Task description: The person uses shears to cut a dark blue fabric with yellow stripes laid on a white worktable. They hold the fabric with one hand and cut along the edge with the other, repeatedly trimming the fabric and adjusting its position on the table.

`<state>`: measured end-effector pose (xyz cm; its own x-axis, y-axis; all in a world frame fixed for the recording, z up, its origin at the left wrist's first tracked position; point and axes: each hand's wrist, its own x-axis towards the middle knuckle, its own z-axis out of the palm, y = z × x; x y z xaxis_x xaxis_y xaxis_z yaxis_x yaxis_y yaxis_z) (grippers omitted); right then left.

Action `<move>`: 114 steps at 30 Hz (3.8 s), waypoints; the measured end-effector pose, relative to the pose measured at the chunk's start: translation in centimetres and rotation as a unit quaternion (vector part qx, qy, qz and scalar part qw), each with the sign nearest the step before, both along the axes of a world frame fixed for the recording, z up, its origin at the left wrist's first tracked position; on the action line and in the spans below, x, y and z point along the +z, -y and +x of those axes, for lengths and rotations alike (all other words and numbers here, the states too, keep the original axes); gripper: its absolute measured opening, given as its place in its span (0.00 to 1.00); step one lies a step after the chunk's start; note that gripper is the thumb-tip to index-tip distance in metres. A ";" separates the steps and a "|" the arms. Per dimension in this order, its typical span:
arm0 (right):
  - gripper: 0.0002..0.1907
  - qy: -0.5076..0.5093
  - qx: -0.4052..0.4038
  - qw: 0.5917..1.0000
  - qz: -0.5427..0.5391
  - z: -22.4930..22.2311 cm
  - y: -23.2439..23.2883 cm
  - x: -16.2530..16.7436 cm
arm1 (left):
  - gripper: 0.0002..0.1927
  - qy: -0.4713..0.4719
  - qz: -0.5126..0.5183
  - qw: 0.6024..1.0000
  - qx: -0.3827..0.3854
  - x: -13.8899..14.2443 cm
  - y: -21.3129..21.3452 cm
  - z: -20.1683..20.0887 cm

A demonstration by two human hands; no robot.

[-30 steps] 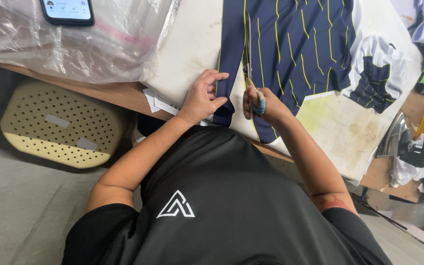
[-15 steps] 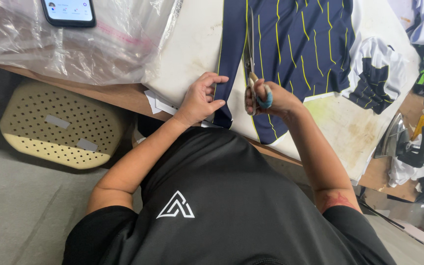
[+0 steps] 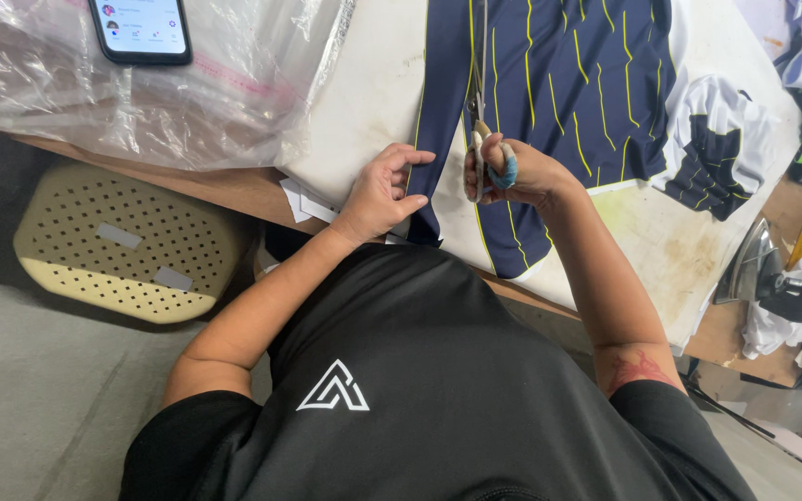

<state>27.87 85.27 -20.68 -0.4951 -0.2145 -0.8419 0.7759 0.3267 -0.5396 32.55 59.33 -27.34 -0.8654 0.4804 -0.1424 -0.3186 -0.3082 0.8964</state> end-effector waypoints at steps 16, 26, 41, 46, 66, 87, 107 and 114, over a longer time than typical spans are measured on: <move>0.44 -0.051 -0.023 0.997 0.054 0.7 1.9 0.1 | 0.29 0.006 -0.004 1.000 0.005 0.4 1.0 -0.2; 0.43 -0.062 -0.041 0.996 0.040 1.4 2.3 -0.5 | 0.30 0.015 0.009 1.000 0.016 0.2 1.0 0.2; 0.39 0.041 -0.078 0.996 0.000 3.2 0.4 1.4 | 0.36 -0.096 -0.192 0.976 0.041 2.7 2.2 1.3; 0.40 -0.034 -0.002 0.982 -0.188 9.2 -4.1 4.2 | 0.36 -0.400 -0.476 0.782 0.035 2.6 -0.3 0.4; 0.48 -0.284 -0.178 0.936 -0.107 25.9 -8.5 1.0 | 0.28 -0.522 -0.436 0.732 -0.034 -1.4 -7.8 3.8; 0.39 -0.094 -0.038 0.995 -0.022 12.2 -6.4 -2.2 | 0.05 -0.444 -0.258 0.855 0.075 -0.2 -3.1 7.3; 0.49 -0.146 -0.024 0.988 -0.035 6.8 0.0 -1.9 | 0.08 -0.435 -0.209 0.874 0.051 -0.1 0.3 7.6; 0.48 -0.146 -0.020 0.988 -0.035 6.6 0.3 -1.6 | 0.08 -0.426 -0.209 0.879 0.044 -0.2 0.6 7.8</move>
